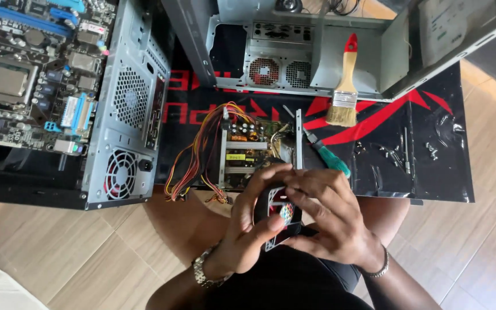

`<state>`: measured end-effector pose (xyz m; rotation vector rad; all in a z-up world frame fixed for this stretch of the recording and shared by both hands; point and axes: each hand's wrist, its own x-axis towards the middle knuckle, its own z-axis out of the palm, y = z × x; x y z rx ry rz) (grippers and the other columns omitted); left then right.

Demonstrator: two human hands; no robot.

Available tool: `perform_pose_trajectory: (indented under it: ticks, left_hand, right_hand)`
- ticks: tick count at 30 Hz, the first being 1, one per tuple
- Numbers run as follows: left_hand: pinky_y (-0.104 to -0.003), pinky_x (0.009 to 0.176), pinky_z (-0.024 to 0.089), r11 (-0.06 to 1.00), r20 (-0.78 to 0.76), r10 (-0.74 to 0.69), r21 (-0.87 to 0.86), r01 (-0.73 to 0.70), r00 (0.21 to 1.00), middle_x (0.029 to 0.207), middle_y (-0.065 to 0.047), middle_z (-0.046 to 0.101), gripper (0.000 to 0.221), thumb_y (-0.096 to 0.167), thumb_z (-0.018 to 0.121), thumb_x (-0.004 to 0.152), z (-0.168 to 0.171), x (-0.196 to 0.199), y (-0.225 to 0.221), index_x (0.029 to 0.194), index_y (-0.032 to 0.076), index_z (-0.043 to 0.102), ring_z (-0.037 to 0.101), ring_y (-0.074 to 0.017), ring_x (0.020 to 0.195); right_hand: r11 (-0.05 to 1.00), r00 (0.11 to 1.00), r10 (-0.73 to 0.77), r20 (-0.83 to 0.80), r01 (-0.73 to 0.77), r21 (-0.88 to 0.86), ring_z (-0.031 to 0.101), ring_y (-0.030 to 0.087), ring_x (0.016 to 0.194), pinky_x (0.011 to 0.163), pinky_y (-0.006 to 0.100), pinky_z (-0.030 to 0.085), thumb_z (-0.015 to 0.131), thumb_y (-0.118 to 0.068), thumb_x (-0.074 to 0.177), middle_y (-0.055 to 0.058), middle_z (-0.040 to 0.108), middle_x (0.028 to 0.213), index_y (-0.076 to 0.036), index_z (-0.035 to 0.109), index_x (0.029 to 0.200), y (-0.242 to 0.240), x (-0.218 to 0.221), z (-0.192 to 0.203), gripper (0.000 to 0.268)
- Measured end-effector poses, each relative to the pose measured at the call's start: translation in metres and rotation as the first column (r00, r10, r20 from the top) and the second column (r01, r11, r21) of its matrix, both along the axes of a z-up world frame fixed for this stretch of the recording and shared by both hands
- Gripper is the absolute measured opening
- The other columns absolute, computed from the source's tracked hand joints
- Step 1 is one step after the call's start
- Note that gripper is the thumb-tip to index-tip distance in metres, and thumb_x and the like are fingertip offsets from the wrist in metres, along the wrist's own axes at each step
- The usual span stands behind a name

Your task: Cleaning a computer fan with a brush and inspecting/manipulating the internal components of a power supply unit.

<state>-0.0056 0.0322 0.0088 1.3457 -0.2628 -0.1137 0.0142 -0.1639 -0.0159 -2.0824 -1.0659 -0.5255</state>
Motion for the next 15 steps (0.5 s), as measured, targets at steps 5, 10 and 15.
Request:
perform_pose_trajectory:
  ticks: [5, 10, 15]
  left_hand:
    - [-0.050, 0.112, 0.056, 0.944, 0.053, -0.329, 0.037, 0.328, 0.943, 0.172, -0.013, 0.017, 0.085, 0.041, 0.065, 0.101, -0.002, -0.001, 0.024, 0.162, 0.011, 0.013, 0.033, -0.0285, 0.156]
    - [-0.039, 0.109, 0.048, 0.842, 0.080, -0.219, 0.519, 0.147, 0.972, 0.134, -0.011, 0.065, 0.097, 0.050, 0.078, 0.081, 0.005, -0.005, 0.040, 0.156, 0.011, 0.032, 0.064, -0.0239, 0.123]
    - [-0.038, 0.103, 0.045, 0.873, 0.136, -0.383, 0.377, 0.310, 0.914, 0.130, -0.014, 0.045, 0.096, 0.075, 0.061, 0.082, 0.006, -0.004, 0.023, 0.151, 0.010, 0.040, 0.047, -0.0269, 0.126]
  right_hand:
    - [0.957, 0.985, 0.052, -0.166, -0.002, 0.289, 0.070, 0.040, 0.116, 0.102, 0.051, 0.059, 0.085, -0.048, 0.077, 0.024, 0.066, 0.128, 0.005, 0.055, 0.130, 0.000, 0.004, -0.010, 0.081]
    - [0.778, 0.909, 0.291, -0.299, -0.043, 0.626, 0.068, 0.034, 0.117, 0.102, 0.045, 0.056, 0.088, -0.049, 0.078, 0.020, 0.066, 0.131, 0.003, 0.052, 0.141, 0.000, -0.012, -0.022, 0.089]
    - [0.853, 0.961, 0.186, -0.203, -0.055, 0.519, 0.075, 0.036, 0.109, 0.094, 0.045, 0.060, 0.089, -0.050, 0.076, 0.019, 0.069, 0.120, 0.000, 0.052, 0.136, 0.005, -0.019, -0.007, 0.086]
